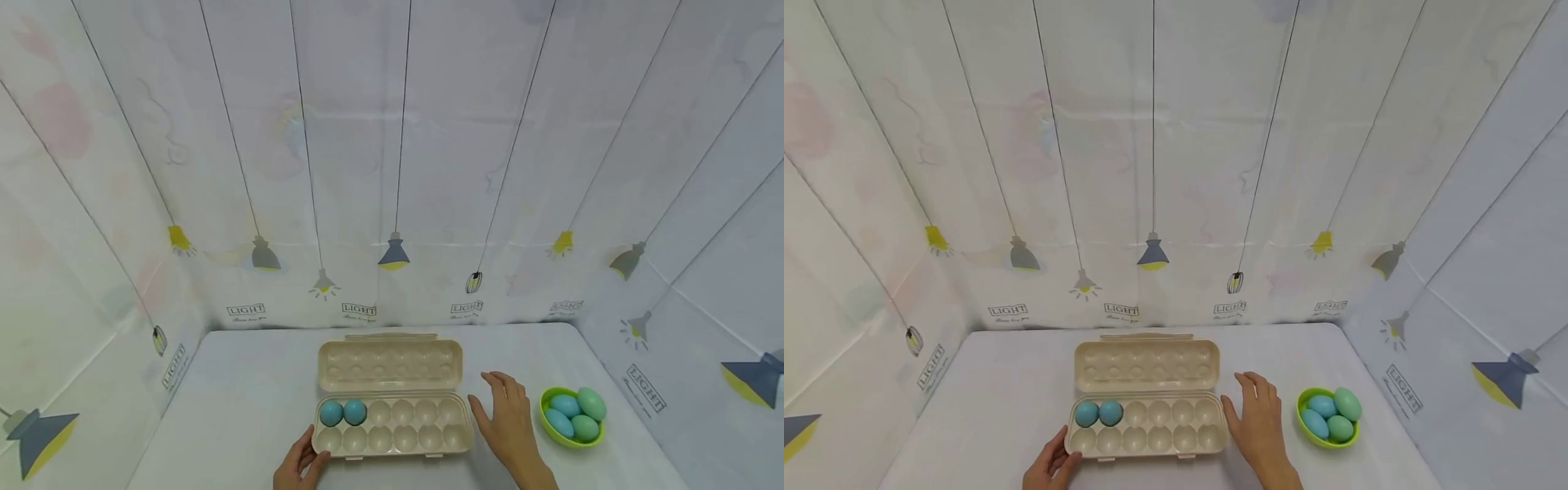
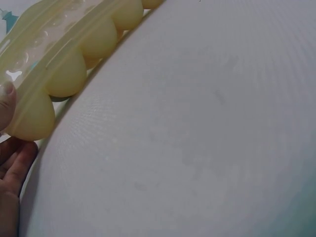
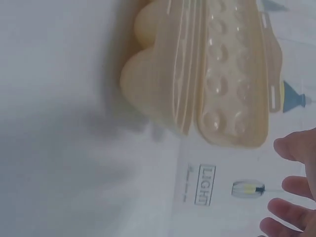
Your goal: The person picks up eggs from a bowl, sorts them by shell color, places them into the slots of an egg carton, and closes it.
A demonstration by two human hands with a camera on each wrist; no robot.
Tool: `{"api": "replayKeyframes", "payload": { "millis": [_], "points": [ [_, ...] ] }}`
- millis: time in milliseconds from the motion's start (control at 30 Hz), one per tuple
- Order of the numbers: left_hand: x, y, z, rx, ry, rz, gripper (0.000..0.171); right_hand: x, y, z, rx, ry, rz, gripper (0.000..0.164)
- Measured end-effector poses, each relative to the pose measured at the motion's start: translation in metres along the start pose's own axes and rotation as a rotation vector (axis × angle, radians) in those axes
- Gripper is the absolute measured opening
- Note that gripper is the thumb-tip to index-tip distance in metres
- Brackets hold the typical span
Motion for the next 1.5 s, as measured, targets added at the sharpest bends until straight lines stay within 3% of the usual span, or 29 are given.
{"api": "replayKeyframes", "payload": {
  "millis": [300,433,633,933,1300,1500],
  "points": [
    [0.0,0.002,0.002,-0.007,0.007,0.041,0.064,-0.017,-0.049,-0.007,0.05,-0.056,-0.033,0.049],
    [0.0,0.002,0.002,-0.008,0.008,0.058,0.066,-0.024,-0.073,-0.01,0.124,-0.045,-0.068,0.048],
    [0.002,0.003,0.001,-0.031,0.021,0.057,0.067,-0.028,-0.116,-0.013,0.275,0.052,-0.087,0.046],
    [0.001,0.004,0.0,-0.047,0.01,0.031,0.066,-0.025,-0.168,-0.016,0.396,0.174,-0.118,0.047],
    [0.0,-0.001,-0.002,0.004,-0.025,0.029,0.063,-0.003,-0.211,-0.03,0.504,0.346,-0.15,0.059],
    [0.0,-0.001,-0.001,-0.012,-0.019,0.022,0.064,0.011,-0.224,-0.036,0.545,0.452,-0.188,0.063]
  ]
}}
Point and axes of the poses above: each hand's wrist, its own z-axis towards the middle knuckle, its own x-axis out of the palm, y = z × x, the point moved 10 cm from there along z, towards the middle knuckle, and after that the axes turned 12 degrees about -z, right-handed, at the moved point
